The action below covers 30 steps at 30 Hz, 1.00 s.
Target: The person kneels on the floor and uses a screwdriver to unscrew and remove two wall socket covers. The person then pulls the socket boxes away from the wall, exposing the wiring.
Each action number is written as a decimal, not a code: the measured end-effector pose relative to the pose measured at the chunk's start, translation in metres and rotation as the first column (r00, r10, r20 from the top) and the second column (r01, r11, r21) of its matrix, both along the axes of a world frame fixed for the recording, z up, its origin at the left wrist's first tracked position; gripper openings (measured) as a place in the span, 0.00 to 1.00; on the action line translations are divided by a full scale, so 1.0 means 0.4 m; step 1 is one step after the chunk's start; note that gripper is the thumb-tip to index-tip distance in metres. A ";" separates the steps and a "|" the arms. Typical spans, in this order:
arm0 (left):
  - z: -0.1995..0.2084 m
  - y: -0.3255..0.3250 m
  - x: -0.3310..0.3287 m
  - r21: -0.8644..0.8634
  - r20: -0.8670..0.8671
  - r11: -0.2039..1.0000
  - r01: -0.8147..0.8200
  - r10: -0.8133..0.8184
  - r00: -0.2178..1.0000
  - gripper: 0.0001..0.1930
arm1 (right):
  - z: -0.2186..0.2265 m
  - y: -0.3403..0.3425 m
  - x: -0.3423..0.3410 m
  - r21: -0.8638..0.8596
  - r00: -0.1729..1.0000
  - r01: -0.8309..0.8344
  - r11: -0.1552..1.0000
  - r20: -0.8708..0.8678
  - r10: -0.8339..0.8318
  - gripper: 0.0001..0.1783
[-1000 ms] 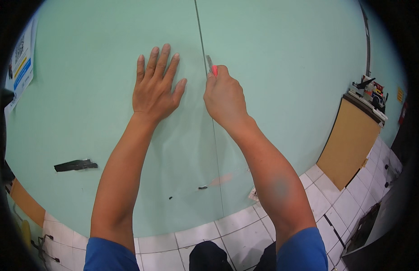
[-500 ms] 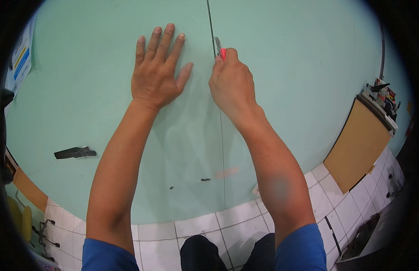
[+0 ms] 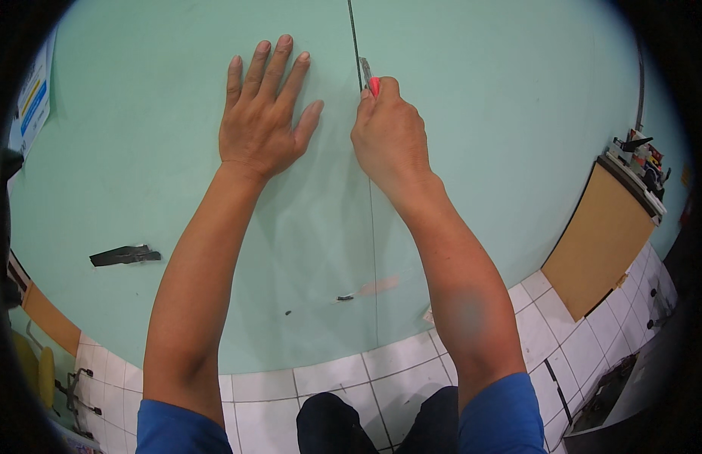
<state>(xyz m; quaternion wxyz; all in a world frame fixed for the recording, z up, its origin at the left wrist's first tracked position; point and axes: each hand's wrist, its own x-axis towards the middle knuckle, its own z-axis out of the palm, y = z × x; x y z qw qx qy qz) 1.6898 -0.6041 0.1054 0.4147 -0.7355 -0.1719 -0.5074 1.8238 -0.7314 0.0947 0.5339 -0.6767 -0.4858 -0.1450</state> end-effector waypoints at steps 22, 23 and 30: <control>0.013 -0.007 -0.013 -0.034 -0.111 0.999 -0.035 0.031 0.993 0.31 | 0.005 -0.008 -0.007 -0.114 0.991 0.109 0.987 0.087 -0.100 0.14; 0.016 -0.010 -0.014 -0.022 -0.104 1.000 -0.011 0.008 0.995 0.31 | 0.006 -0.006 -0.008 -0.109 0.993 0.105 0.988 0.068 -0.098 0.14; 0.026 -0.015 -0.018 -0.032 -0.100 0.999 0.043 -0.047 0.994 0.30 | -0.006 0.000 -0.017 -0.099 0.987 0.135 0.986 0.096 -0.125 0.14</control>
